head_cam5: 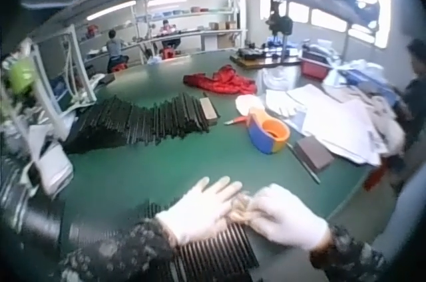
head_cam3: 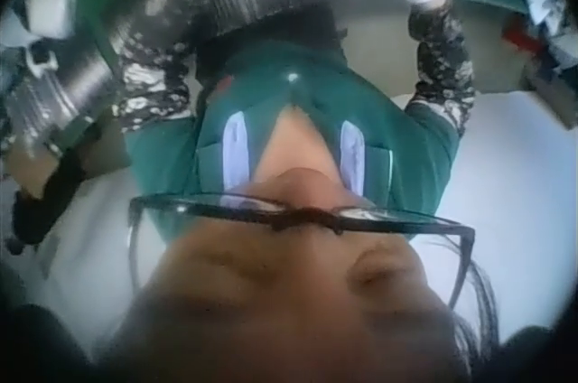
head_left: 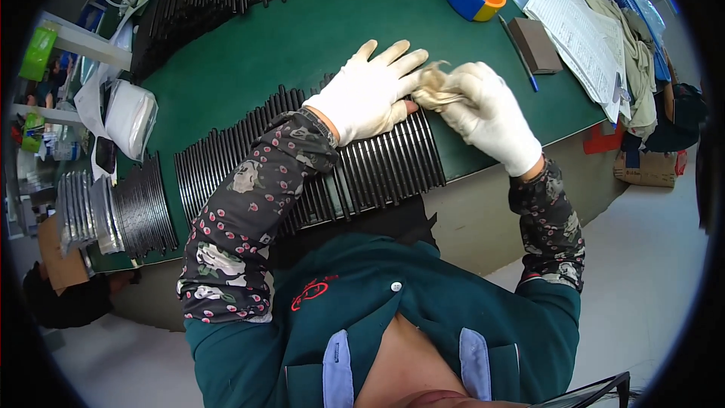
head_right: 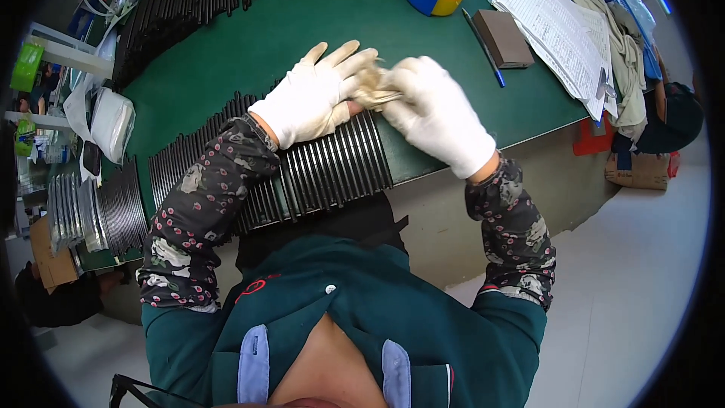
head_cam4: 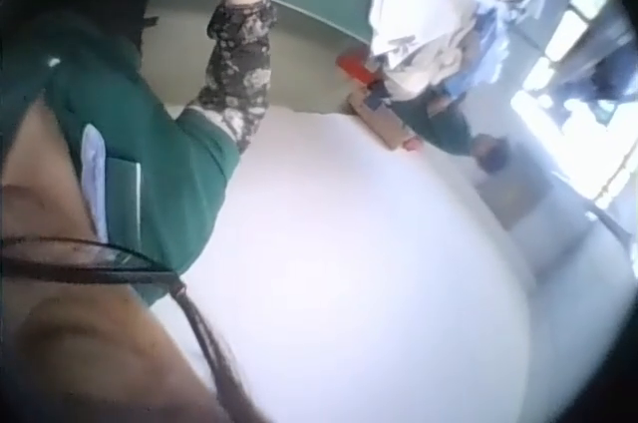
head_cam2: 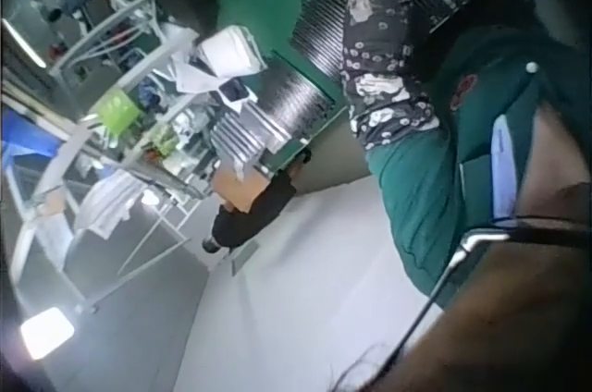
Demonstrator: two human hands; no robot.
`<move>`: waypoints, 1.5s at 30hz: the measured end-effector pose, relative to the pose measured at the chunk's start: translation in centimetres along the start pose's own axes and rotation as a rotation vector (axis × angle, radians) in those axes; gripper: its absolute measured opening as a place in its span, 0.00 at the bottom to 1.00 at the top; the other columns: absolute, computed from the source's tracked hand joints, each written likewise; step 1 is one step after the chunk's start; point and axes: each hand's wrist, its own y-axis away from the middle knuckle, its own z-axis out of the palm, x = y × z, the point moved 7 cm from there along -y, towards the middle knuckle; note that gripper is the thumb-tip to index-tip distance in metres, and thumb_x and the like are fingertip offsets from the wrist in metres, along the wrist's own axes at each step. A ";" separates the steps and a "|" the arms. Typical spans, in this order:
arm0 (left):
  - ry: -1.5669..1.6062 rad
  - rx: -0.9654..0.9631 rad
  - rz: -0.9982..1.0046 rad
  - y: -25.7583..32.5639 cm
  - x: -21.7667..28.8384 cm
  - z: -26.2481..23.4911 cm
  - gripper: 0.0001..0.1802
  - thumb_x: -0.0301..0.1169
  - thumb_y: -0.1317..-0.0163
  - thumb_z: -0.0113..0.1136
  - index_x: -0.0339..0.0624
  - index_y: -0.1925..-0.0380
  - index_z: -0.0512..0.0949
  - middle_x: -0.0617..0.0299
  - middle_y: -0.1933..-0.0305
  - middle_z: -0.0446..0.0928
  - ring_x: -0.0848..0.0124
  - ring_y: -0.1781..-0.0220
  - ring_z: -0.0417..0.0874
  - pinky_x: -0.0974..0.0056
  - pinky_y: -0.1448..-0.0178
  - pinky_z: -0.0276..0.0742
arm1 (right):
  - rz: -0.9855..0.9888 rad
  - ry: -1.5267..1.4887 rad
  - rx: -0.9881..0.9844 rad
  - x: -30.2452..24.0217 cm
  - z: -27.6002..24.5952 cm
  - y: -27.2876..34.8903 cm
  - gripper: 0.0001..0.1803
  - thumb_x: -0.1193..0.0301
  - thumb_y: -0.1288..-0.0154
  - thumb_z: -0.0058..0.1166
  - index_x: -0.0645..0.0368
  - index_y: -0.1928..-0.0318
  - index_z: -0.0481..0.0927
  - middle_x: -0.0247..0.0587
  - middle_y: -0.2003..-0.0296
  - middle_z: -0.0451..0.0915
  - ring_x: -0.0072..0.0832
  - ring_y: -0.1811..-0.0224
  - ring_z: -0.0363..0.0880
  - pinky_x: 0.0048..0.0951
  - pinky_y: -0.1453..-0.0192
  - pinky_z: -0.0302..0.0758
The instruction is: Cleaning and organizing thin black rods on a workbench in a factory setting.
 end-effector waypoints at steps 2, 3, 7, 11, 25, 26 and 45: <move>0.006 0.012 -0.014 0.0 -0.2 0.0 0.32 0.42 0.38 0.56 0.47 0.34 0.64 0.54 0.28 0.61 0.53 0.26 0.59 0.43 0.27 0.57 | -0.121 -0.090 -0.103 -2.7 1.9 -0.9 0.11 0.75 0.47 0.61 0.57 0.61 0.78 0.40 0.63 0.78 0.41 0.58 0.75 0.38 0.52 0.74; -0.090 -0.049 -0.003 -0.4 0.1 -0.2 0.31 0.42 0.38 0.55 0.48 0.35 0.65 0.54 0.29 0.61 0.55 0.26 0.60 0.43 0.27 0.57 | -0.147 -0.086 -0.160 -3.3 3.1 0.1 0.11 0.75 0.47 0.60 0.55 0.61 0.78 0.39 0.63 0.78 0.41 0.58 0.75 0.37 0.52 0.75; 0.003 0.042 0.001 -0.4 0.6 -0.2 0.31 0.41 0.38 0.56 0.48 0.35 0.66 0.55 0.29 0.63 0.56 0.27 0.61 0.43 0.28 0.58 | -0.376 -0.339 -0.746 -8.2 4.4 5.4 0.05 0.71 0.46 0.56 0.53 0.66 0.80 0.33 0.67 0.80 0.34 0.63 0.79 0.34 0.58 0.76; -0.010 0.009 -0.016 -0.3 0.7 -0.4 0.31 0.41 0.37 0.55 0.47 0.35 0.66 0.54 0.29 0.62 0.56 0.26 0.60 0.43 0.27 0.57 | -0.217 -0.584 -0.595 -6.6 1.3 2.5 0.05 0.71 0.44 0.59 0.56 0.66 0.80 0.40 0.69 0.79 0.42 0.65 0.77 0.39 0.60 0.75; -0.072 0.090 -0.004 -0.5 0.0 0.2 0.27 0.46 0.34 0.50 0.48 0.37 0.69 0.59 0.31 0.66 0.61 0.28 0.63 0.45 0.28 0.58 | -0.300 -0.155 -0.230 -6.4 5.4 -1.1 0.06 0.73 0.45 0.55 0.55 0.64 0.79 0.38 0.65 0.78 0.41 0.62 0.76 0.37 0.59 0.75; -0.094 0.094 0.019 -0.4 -0.2 0.6 0.28 0.47 0.34 0.50 0.48 0.37 0.69 0.59 0.31 0.66 0.61 0.28 0.63 0.45 0.28 0.58 | -0.418 -0.224 -0.218 -7.0 6.8 0.1 0.07 0.74 0.44 0.54 0.55 0.63 0.79 0.36 0.65 0.78 0.38 0.62 0.77 0.37 0.58 0.76; 0.000 0.073 -0.064 -0.2 0.2 -0.8 0.28 0.43 0.35 0.54 0.47 0.36 0.67 0.56 0.28 0.60 0.58 0.26 0.58 0.44 0.27 0.56 | -0.179 -0.619 -0.624 -9.2 2.9 1.8 0.08 0.72 0.48 0.62 0.56 0.65 0.79 0.38 0.67 0.78 0.41 0.64 0.76 0.38 0.58 0.76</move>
